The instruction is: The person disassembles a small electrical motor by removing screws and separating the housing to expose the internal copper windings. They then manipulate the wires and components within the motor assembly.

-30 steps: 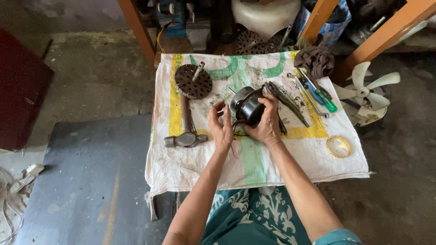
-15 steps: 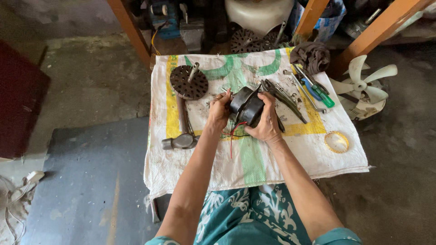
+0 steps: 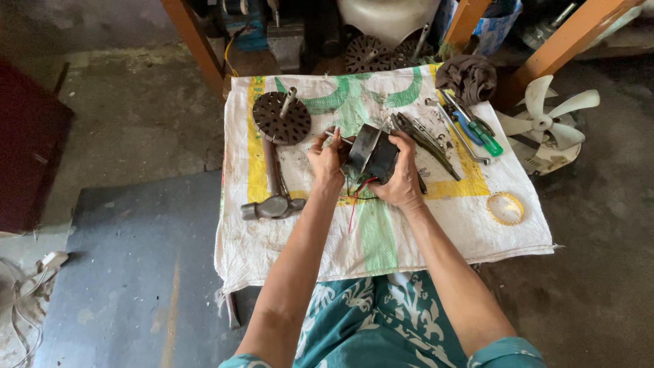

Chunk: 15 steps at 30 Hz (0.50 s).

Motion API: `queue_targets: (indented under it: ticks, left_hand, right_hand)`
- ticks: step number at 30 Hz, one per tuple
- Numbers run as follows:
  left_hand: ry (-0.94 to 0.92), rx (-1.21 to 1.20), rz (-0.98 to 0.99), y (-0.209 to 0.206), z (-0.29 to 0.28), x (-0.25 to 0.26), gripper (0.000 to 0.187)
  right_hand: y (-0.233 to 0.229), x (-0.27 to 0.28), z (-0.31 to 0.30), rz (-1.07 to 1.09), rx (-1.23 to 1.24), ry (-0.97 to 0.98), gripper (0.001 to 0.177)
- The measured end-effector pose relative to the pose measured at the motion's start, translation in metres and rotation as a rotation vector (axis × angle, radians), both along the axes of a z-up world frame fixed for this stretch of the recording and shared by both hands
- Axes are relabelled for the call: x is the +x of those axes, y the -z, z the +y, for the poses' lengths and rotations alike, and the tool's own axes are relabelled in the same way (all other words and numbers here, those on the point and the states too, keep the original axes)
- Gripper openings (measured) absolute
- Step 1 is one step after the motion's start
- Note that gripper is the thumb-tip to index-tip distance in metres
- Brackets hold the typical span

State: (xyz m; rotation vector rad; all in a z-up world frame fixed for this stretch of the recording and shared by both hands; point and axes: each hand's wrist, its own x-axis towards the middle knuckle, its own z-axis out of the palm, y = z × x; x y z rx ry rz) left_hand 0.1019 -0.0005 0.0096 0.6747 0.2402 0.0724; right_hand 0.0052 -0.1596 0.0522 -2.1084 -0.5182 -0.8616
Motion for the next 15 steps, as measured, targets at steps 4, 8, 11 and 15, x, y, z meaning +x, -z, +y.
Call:
queue_targets:
  ticks: [4, 8, 11, 15]
  left_hand:
    - [0.055, 0.078, -0.036, -0.01, 0.002, -0.01, 0.023]
    - [0.151, 0.138, -0.071, -0.003, 0.018, -0.005, 0.016]
    - [0.14, 0.171, -0.119, 0.008, 0.028, 0.001, 0.018]
    - [0.129, 0.145, -0.083, 0.016, 0.026, 0.004, 0.023]
  right_hand:
    - [0.002, 0.002, 0.001, -0.03, 0.014, 0.005, 0.106]
    - [-0.001, 0.002, -0.002, -0.009, 0.0, 0.051, 0.101]
    - [-0.005, 0.003, 0.0, -0.003, 0.013, 0.029, 0.098]
    - [-0.004, 0.002, -0.002, 0.001, 0.011, 0.034, 0.097]
